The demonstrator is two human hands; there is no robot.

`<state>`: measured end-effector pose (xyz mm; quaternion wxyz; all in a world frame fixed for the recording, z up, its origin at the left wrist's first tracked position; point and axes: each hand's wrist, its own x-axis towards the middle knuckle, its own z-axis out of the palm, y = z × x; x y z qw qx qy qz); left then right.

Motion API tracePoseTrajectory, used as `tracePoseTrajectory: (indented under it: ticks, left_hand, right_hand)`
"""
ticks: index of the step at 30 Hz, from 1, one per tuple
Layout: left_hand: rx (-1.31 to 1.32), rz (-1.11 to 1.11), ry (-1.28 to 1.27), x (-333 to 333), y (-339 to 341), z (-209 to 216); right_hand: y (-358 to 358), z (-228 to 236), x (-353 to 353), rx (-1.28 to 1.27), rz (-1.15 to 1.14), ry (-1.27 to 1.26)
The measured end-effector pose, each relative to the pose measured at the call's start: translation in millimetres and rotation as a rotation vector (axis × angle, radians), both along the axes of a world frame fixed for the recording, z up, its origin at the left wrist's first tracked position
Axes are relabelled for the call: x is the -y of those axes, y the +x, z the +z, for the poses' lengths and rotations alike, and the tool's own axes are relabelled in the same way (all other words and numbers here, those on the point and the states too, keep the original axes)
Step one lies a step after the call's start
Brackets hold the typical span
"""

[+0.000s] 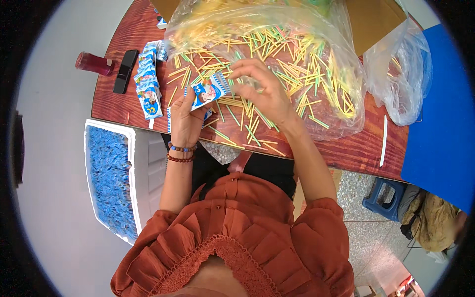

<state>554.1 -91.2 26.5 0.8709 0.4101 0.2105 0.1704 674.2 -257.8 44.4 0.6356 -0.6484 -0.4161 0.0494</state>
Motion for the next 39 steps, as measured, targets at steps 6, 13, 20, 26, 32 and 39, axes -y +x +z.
tracePoseTrajectory:
  ticks: [6,13,20,26,32,39]
  left_hand:
    - [0.000,-0.061,-0.028,11,11,-6]
    - [-0.057,-0.026,0.112,20,5,-2]
    - [0.015,0.027,0.043,18,9,-9]
    - [-0.049,0.051,0.048,8,1,-12]
    - [-0.035,0.083,0.009,9,4,-12]
    - [-0.014,0.045,-0.008,7,2,-12]
  right_hand:
    - [2,-5,4,0.220,0.192,-0.181]
    - [10,-5,34,-0.158,0.205,-0.108]
    - [67,-8,67,0.400,-0.429,-0.995]
    - [52,-10,60,0.545,-0.417,-1.106]
    - [47,-11,63,0.525,-0.363,-1.089]
    - [55,-21,63,0.438,-0.242,-1.020]
